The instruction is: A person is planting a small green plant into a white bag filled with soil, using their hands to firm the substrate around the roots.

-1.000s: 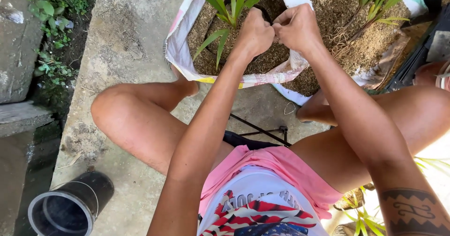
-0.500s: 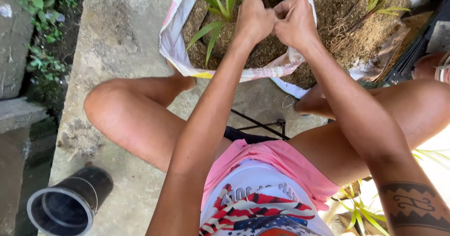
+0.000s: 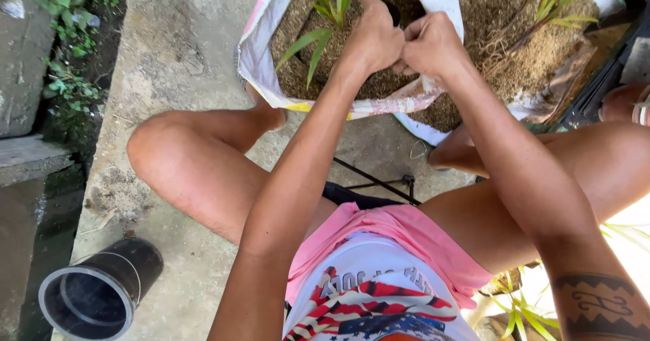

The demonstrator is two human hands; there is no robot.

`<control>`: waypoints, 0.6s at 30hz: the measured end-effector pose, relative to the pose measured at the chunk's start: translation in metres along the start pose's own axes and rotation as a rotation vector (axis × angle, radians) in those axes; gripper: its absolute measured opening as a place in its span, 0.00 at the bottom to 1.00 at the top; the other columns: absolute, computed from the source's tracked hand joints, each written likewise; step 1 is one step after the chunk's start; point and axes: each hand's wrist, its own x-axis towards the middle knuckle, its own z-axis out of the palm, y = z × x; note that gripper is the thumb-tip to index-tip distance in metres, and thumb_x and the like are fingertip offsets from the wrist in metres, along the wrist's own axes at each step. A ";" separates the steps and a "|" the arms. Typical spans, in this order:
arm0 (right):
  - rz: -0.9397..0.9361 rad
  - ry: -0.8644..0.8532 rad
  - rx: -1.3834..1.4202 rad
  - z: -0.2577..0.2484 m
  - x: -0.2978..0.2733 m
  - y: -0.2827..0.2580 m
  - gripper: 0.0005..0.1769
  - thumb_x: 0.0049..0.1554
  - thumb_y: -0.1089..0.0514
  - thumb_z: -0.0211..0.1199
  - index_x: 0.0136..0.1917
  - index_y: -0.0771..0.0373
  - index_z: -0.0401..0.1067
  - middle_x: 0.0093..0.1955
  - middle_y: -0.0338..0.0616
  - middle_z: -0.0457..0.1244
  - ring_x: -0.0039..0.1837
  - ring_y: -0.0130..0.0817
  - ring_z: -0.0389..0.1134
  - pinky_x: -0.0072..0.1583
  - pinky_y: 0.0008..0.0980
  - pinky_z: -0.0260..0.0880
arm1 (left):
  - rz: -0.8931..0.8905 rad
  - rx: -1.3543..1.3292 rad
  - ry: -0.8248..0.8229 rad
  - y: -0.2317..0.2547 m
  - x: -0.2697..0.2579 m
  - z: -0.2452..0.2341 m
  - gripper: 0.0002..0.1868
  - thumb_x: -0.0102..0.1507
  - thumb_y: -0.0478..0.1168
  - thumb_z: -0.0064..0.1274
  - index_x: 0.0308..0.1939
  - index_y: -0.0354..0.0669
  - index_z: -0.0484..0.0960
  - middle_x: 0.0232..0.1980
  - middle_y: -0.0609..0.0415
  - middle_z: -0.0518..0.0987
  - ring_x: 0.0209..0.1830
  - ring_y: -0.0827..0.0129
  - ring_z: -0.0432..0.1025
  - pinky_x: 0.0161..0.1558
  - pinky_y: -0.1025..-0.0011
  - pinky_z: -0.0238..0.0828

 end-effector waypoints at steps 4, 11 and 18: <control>-0.163 0.012 -0.039 -0.001 0.009 0.016 0.09 0.52 0.74 0.65 0.36 0.62 0.79 0.32 0.48 0.70 0.35 0.29 0.75 0.41 0.27 0.83 | 0.015 0.075 -0.082 -0.025 0.039 0.011 0.19 0.69 0.31 0.39 0.60 0.24 0.52 0.30 0.57 0.66 0.29 0.74 0.67 0.24 0.72 0.64; -0.325 0.133 -0.071 0.006 0.002 0.024 0.15 0.45 0.77 0.61 0.31 0.59 0.78 0.28 0.42 0.69 0.29 0.26 0.70 0.72 0.50 0.71 | -0.034 0.086 -0.116 -0.019 0.026 0.008 0.40 0.70 0.30 0.38 0.75 0.15 0.31 0.26 0.50 0.72 0.29 0.69 0.75 0.27 0.72 0.72; 0.188 -0.060 0.073 0.011 -0.037 -0.018 0.08 0.67 0.63 0.59 0.51 0.72 0.74 0.45 0.55 0.71 0.36 0.38 0.75 0.34 0.26 0.81 | -0.024 0.011 -0.107 -0.002 -0.023 -0.006 0.45 0.68 0.30 0.46 0.78 0.23 0.31 0.71 0.28 0.61 0.63 0.49 0.72 0.62 0.67 0.77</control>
